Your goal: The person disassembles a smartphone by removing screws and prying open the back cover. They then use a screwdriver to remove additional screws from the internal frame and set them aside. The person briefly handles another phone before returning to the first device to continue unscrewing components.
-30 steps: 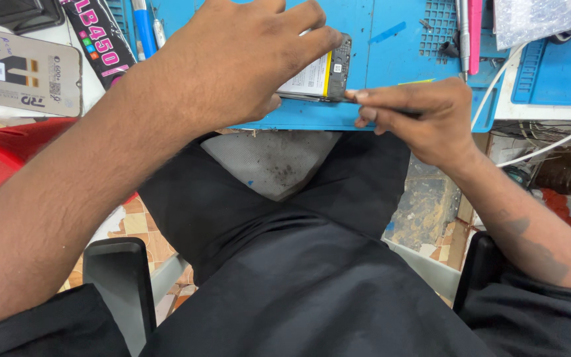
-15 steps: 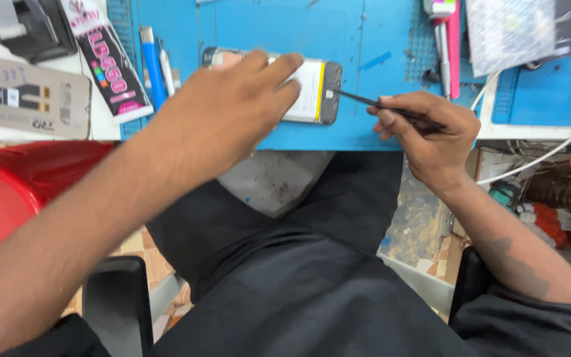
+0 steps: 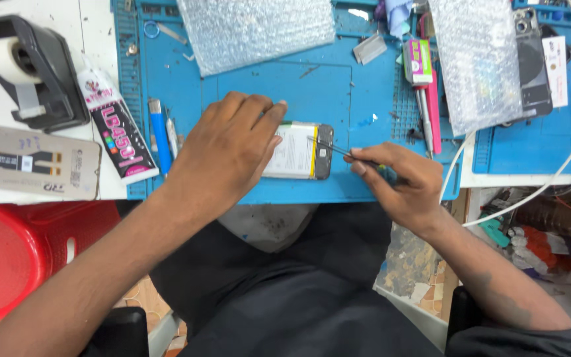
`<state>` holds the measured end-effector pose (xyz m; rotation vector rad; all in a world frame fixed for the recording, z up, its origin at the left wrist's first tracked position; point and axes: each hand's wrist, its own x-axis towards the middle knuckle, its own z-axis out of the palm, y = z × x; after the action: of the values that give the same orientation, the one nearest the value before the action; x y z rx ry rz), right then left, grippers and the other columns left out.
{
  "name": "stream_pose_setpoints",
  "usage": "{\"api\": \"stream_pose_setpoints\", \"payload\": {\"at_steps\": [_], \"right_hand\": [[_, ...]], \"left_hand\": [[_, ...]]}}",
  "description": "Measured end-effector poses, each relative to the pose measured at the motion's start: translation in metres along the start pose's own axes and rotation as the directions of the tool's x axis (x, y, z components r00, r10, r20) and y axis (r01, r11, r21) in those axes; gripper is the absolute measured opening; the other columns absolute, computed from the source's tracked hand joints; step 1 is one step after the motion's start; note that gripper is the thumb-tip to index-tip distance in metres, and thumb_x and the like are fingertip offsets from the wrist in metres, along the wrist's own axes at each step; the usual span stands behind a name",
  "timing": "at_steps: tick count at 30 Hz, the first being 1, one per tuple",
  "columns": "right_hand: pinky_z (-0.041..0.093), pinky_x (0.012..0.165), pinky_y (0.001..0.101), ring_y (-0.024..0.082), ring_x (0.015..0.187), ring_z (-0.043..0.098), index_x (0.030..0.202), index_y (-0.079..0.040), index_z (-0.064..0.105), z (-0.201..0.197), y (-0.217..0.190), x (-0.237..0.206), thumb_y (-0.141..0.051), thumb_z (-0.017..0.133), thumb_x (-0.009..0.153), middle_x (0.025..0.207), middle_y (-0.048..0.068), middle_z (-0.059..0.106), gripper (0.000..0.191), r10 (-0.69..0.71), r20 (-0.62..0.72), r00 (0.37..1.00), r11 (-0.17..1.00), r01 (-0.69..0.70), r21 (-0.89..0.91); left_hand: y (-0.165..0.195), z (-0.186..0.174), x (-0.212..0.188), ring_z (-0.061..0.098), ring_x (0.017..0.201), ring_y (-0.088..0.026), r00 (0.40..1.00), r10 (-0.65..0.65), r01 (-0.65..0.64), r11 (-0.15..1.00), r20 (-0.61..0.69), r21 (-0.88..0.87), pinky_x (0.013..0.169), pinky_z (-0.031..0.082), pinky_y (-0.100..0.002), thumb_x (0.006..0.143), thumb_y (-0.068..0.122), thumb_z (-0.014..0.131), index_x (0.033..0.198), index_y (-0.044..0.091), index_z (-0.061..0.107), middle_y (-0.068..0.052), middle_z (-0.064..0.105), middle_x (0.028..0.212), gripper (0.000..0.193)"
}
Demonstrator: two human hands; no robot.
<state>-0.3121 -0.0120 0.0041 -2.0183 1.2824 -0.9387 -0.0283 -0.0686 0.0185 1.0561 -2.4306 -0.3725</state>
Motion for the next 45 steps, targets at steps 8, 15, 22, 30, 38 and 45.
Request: {"api": "stream_pose_setpoints", "payload": {"at_steps": [8, 15, 22, 30, 38, 45], "right_hand": [[0.061, 0.077, 0.0275, 0.021, 0.091, 0.078, 0.115, 0.002, 0.069, -0.006, 0.01, 0.009, 0.007, 0.073, 0.093, 0.101, 0.015, 0.078, 0.024, 0.033, 0.029, 0.999, 0.999, -0.034, 0.021], [0.064, 0.079, 0.0292, 0.023, 0.094, 0.079, 0.113, 0.002, 0.069, -0.012, 0.022, 0.007, 0.01, 0.069, 0.094, 0.102, 0.016, 0.077, 0.021, 0.116, 0.074, 0.991, 0.983, -0.125, 0.133], [0.065, 0.08, 0.0287, 0.022, 0.096, 0.079, 0.113, 0.002, 0.069, -0.016, 0.028, 0.01, 0.007, 0.069, 0.095, 0.1, 0.015, 0.077, 0.019, 0.164, 0.092, 0.982, 0.973, -0.177, 0.146], [0.061, 0.08, 0.0307, 0.02, 0.095, 0.078, 0.113, 0.0, 0.072, -0.016, 0.035, 0.018, 0.008, 0.069, 0.091, 0.102, 0.012, 0.079, 0.023, 0.141, 0.186, 0.972, 0.962, -0.178, 0.206], [0.058, 0.072, 0.0305, 0.016, 0.081, 0.073, 0.116, -0.002, 0.073, -0.014, 0.039, 0.021, 0.006, 0.071, 0.089, 0.092, 0.007, 0.077, 0.029, 0.121, 0.188, 0.975, 0.975, -0.152, 0.159], [0.06, 0.076, 0.0277, 0.014, 0.087, 0.076, 0.119, -0.004, 0.073, -0.012, 0.038, 0.019, 0.003, 0.069, 0.094, 0.104, 0.01, 0.08, 0.026, 0.214, 0.176, 0.961, 0.945, -0.249, 0.213]], "left_hand": [[-0.01, 0.008, 0.019, 0.06, 0.098, -0.027, 0.986, -0.024, 0.023, 1.0, 0.165, 0.009, 0.082, 0.053, -0.04, 0.082, 0.006, 0.067, 0.1, 0.004, 0.064, -0.011, 0.06, 0.099, 0.018], [-0.013, 0.012, 0.022, 0.065, 0.098, -0.024, 0.99, 0.111, -0.125, 0.978, 0.09, 0.166, 0.085, 0.058, -0.034, 0.079, 0.011, 0.069, 0.109, -0.002, 0.064, -0.012, 0.064, 0.102, 0.034], [-0.02, 0.015, 0.019, 0.069, 0.099, -0.026, 0.975, 0.194, -0.213, 0.953, 0.107, 0.216, 0.085, 0.059, -0.034, 0.083, 0.013, 0.07, 0.109, -0.003, 0.067, -0.014, 0.068, 0.103, 0.03], [-0.022, 0.017, 0.02, 0.069, 0.1, -0.028, 0.973, 0.206, -0.223, 0.956, 0.105, 0.191, 0.085, 0.059, -0.036, 0.084, 0.014, 0.07, 0.109, -0.001, 0.069, -0.014, 0.069, 0.106, 0.03], [-0.024, 0.02, 0.018, 0.069, 0.101, -0.027, 0.976, 0.198, -0.21, 0.965, 0.094, 0.157, 0.085, 0.059, -0.036, 0.086, 0.015, 0.069, 0.11, 0.001, 0.069, -0.014, 0.07, 0.11, 0.028], [-0.03, 0.015, 0.022, 0.065, 0.106, -0.029, 0.985, 0.109, -0.104, 0.994, 0.134, -0.042, 0.091, 0.055, -0.04, 0.081, 0.012, 0.069, 0.115, -0.001, 0.067, -0.014, 0.067, 0.112, 0.037]]}}
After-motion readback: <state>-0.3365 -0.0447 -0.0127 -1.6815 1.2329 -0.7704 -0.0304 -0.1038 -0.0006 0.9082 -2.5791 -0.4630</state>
